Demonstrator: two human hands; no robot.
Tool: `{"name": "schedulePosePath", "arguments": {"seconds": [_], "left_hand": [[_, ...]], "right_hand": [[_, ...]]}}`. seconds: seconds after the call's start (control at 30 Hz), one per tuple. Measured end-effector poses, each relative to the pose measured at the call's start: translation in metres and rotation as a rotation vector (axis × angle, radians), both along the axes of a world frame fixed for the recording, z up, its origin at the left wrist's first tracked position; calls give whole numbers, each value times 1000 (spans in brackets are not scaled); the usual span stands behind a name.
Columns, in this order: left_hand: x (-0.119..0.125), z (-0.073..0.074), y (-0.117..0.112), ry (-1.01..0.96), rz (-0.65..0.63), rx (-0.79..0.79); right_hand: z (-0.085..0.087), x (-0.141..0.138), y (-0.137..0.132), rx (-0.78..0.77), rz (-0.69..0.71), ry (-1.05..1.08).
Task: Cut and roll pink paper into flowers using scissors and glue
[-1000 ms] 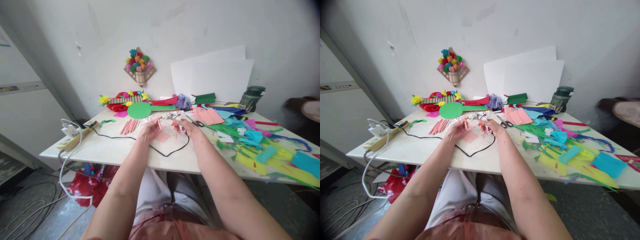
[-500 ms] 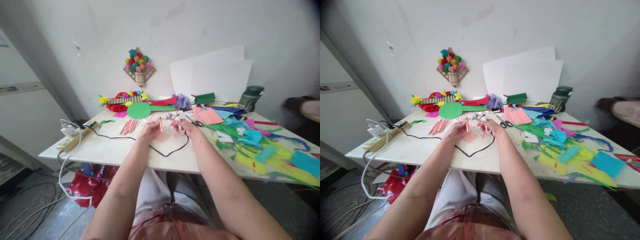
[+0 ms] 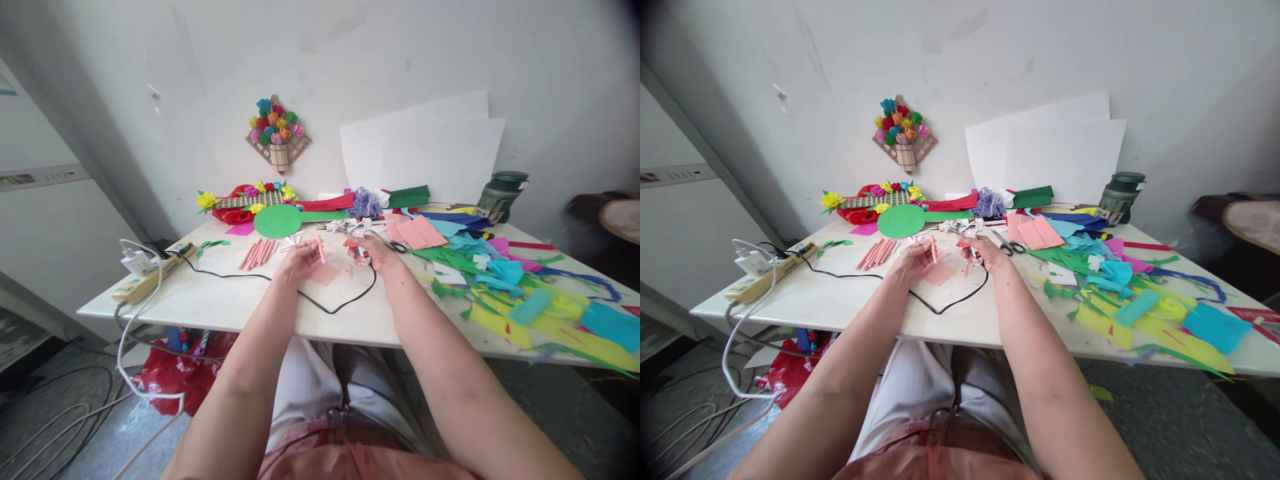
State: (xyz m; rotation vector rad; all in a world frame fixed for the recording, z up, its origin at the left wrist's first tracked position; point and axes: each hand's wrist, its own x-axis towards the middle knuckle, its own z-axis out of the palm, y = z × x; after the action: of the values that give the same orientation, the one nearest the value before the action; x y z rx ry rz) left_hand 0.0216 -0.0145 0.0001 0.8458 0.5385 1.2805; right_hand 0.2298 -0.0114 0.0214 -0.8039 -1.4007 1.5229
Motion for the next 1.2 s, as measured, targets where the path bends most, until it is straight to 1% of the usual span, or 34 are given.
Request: {"name": "schedulePosePath", "arguments": {"seconds": [0.13, 0.23, 0.57, 1.2], "left_hand": [[-1, 0, 1, -50, 73, -32], [-1, -1, 2, -72, 101, -52], [0, 2, 0, -96, 127, -80], [2, 4, 1, -135, 171, -119]], "right_hand": [[2, 1, -2, 7, 29, -39], [3, 1, -3, 2, 40, -65], [-1, -1, 0, 21, 43, -77], [-1, -3, -1, 10, 52, -96]]}}
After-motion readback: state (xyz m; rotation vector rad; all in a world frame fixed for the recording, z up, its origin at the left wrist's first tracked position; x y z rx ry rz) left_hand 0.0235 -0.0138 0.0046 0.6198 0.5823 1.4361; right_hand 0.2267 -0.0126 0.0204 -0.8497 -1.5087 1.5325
